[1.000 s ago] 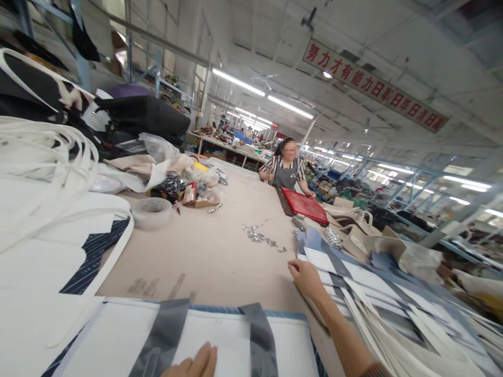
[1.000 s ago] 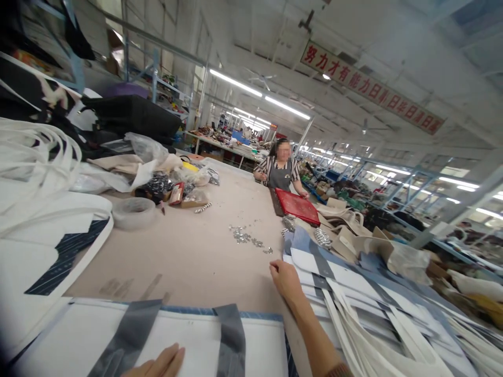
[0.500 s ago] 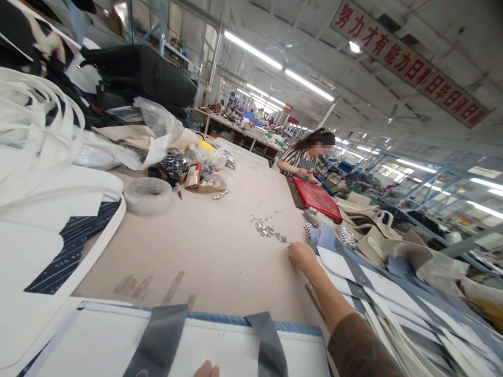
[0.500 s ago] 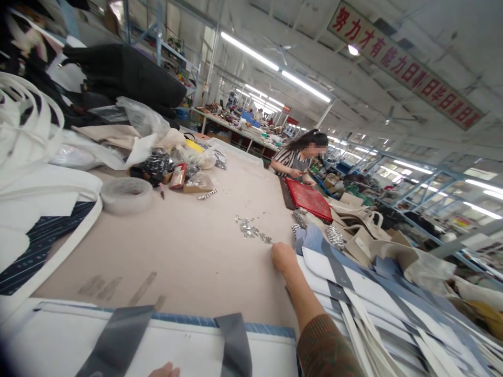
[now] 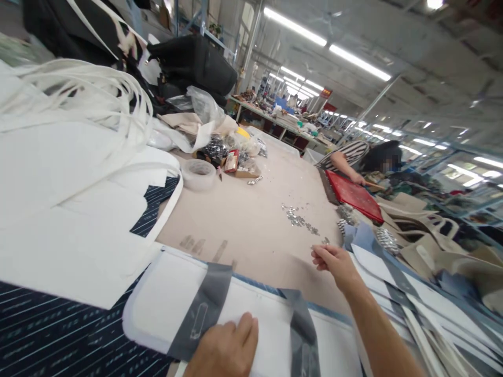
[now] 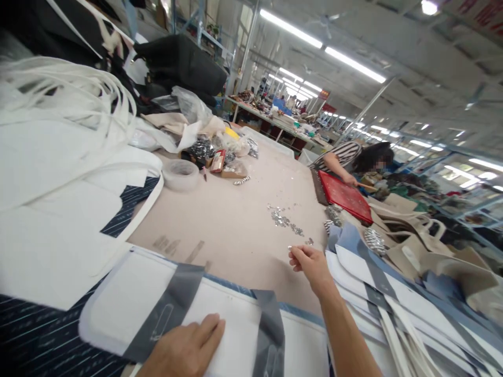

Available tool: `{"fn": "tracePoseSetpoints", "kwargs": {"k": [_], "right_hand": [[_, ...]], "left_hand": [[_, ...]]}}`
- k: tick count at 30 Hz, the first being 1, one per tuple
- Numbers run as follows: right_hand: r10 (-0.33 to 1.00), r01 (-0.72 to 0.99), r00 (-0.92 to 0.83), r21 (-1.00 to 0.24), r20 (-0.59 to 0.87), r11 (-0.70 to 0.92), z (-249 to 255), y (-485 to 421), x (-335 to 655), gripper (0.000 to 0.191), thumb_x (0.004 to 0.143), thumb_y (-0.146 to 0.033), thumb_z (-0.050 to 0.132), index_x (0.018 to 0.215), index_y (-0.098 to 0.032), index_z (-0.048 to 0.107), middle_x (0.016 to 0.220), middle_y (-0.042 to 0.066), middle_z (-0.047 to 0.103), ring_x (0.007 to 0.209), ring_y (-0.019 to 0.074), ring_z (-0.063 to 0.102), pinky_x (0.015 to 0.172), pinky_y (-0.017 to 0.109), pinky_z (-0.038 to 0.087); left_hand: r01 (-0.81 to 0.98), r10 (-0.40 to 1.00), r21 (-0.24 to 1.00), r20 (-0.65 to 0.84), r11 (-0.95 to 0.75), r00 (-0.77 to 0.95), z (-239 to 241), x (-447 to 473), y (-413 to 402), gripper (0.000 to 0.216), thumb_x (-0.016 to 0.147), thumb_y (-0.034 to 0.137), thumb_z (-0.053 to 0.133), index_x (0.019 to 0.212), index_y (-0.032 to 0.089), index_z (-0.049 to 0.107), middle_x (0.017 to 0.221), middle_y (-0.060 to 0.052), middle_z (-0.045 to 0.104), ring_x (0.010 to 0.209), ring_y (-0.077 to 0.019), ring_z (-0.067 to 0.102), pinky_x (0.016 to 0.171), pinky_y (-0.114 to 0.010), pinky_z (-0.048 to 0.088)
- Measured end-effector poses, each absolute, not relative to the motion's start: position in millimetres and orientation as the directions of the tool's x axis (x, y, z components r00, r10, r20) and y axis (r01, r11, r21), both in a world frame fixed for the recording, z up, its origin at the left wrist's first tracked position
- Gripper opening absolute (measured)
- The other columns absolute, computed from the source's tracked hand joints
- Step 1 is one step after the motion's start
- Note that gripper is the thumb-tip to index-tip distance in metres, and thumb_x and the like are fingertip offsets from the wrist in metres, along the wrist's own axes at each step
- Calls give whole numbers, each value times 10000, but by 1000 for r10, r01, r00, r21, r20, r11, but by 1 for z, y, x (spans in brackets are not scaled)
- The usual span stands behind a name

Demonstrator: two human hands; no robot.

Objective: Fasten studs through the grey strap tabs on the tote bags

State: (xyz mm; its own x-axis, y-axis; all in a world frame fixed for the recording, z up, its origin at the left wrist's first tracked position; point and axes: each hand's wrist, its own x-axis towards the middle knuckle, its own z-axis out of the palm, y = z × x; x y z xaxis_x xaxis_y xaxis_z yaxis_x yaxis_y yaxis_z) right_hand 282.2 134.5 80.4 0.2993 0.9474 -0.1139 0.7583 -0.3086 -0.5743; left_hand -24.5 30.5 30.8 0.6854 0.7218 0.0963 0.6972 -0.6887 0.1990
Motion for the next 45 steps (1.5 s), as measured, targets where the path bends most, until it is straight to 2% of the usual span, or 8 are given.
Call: {"fn": "tracePoseSetpoints", "kwargs": {"k": [3,6,13,17,27,32,38,45], "right_hand": [[959,599,226,-753,-169,-273,85,106,240,441,800,-557,531,759,-133,646,697,70,671,603,148,610,579,263,498],[963,484,145,-833,-227,-269,89,83,201,396,785,-534,591,711,-148,637,602,31,620,552,132,549,544,249,443],[983,769,-52,-635,-176,-73,86,56,157,256,870,-332,466,713,-182,603,596,-26,573,560,117,493,545,231,361],[985,858,-126,-512,-122,46,82,50,154,234,867,-266,446,715,-186,604,596,-22,582,571,125,502,568,243,350],[999,850,-15,-527,-48,-13,64,45,151,224,844,-294,487,743,-194,660,724,29,713,659,162,618,648,259,425],[999,861,14,-508,-40,-32,62,45,149,210,833,-294,505,688,-200,625,677,19,688,621,154,601,623,256,406],[997,927,57,-369,-50,-72,59,43,145,221,852,-301,494,656,-211,544,623,-1,630,590,148,544,608,265,335],[963,947,58,-290,-264,-137,70,61,146,225,793,-244,506,574,-194,520,540,1,578,538,131,475,539,256,258]], "left_hand": [[676,714,335,-12,-657,700,46,-25,32,529,802,353,641,1268,133,526,1138,-105,644,818,-238,644,669,-346,535],[645,693,411,-44,-644,720,56,-25,29,461,826,373,597,1217,137,540,1038,-85,629,794,-240,632,663,-366,535],[634,683,440,-63,-636,728,60,-25,14,301,835,271,542,1107,142,556,1007,-82,592,799,-231,608,661,-358,525],[640,698,463,-63,-613,713,61,-26,14,368,811,281,525,1152,141,525,1148,-114,572,840,-235,607,708,-372,535],[654,711,453,-61,-606,701,60,-24,15,597,797,309,510,1355,126,403,1452,-163,412,854,-237,633,717,-384,546],[656,712,493,-99,-571,695,62,-22,16,789,784,528,585,1413,120,338,1420,-177,445,845,-238,631,743,-387,544],[667,720,436,-60,-604,691,60,-19,17,621,893,477,498,1399,133,389,1446,-151,443,803,-218,646,690,-354,550],[715,764,406,-62,-569,643,58,-17,16,593,914,396,481,1411,90,374,1467,-191,413,836,-226,672,687,-346,572]]}}
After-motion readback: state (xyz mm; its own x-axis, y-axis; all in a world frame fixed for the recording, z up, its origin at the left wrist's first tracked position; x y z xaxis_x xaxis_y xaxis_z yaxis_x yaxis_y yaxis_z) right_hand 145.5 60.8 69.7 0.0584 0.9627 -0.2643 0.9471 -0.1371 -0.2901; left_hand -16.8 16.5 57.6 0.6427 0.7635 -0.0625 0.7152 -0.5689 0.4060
